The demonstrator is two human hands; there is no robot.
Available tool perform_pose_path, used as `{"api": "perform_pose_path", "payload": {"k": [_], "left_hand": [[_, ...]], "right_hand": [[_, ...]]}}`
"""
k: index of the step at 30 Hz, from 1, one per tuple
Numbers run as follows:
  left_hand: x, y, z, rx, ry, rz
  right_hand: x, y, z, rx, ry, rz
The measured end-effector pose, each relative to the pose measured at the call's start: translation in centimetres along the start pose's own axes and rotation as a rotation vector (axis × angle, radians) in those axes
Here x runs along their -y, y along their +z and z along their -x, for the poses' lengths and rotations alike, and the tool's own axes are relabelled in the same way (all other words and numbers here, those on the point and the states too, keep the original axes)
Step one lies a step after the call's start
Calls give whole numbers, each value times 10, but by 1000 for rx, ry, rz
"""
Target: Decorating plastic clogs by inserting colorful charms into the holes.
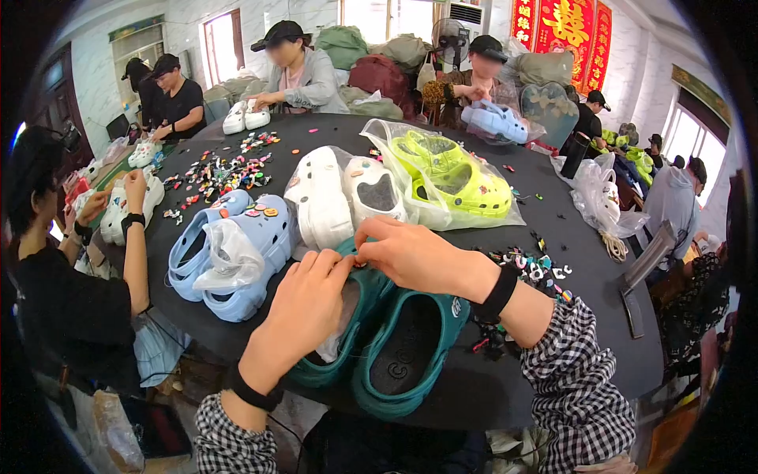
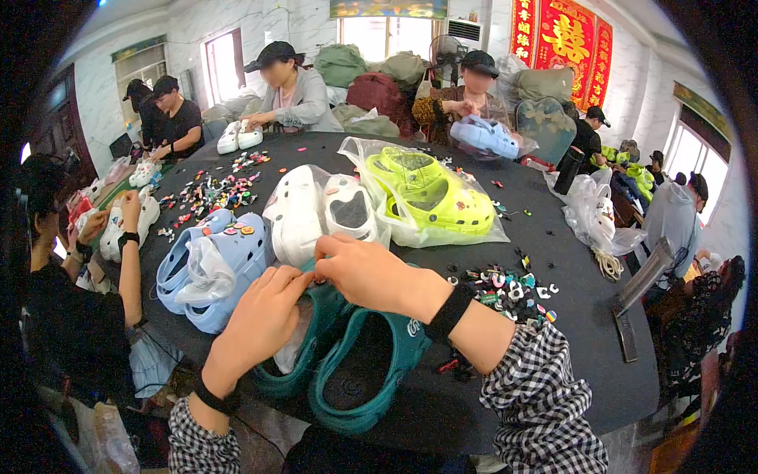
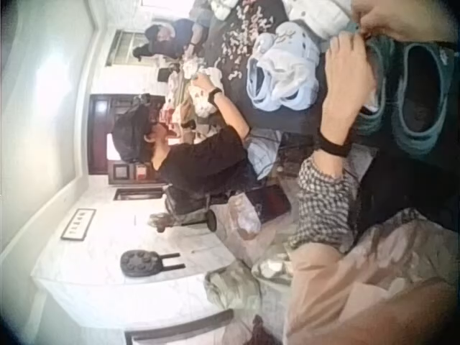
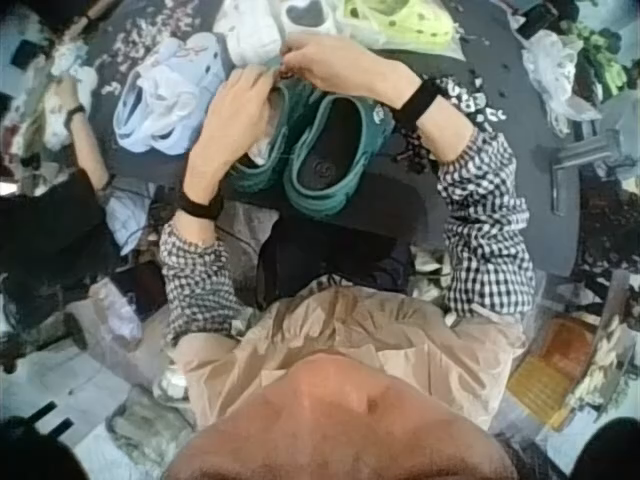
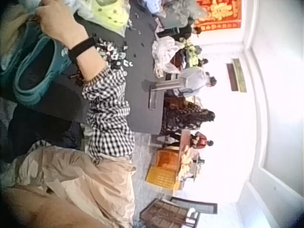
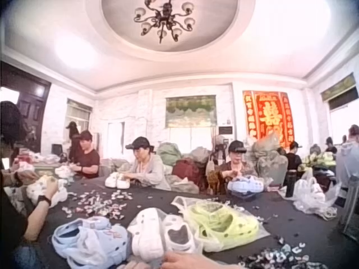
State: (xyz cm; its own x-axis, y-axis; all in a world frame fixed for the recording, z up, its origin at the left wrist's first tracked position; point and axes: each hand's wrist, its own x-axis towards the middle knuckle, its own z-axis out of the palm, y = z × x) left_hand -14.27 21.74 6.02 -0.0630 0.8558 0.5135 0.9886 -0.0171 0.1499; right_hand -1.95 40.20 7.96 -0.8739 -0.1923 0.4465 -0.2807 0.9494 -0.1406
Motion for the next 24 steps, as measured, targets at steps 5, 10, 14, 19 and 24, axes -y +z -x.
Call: {"api": "perform_pose_path", "payload": {"k": [5,10,14,19,24], "left_hand": [[12,-1,-4,81,24,65],[8,-1,-3,48,32,56],[11,-4,-4,51,33,70],[11,-2,-5,59,39,56],[12,-4,-7,59,58,85]], "right_hand": [[1,-1,2,136,144,-74],[-1,4,11,6,99,-204],[7,6,12,-41,165,-183],[12,2,9,-130,152,8],[6,-2,7,-49,86,-2]]}}
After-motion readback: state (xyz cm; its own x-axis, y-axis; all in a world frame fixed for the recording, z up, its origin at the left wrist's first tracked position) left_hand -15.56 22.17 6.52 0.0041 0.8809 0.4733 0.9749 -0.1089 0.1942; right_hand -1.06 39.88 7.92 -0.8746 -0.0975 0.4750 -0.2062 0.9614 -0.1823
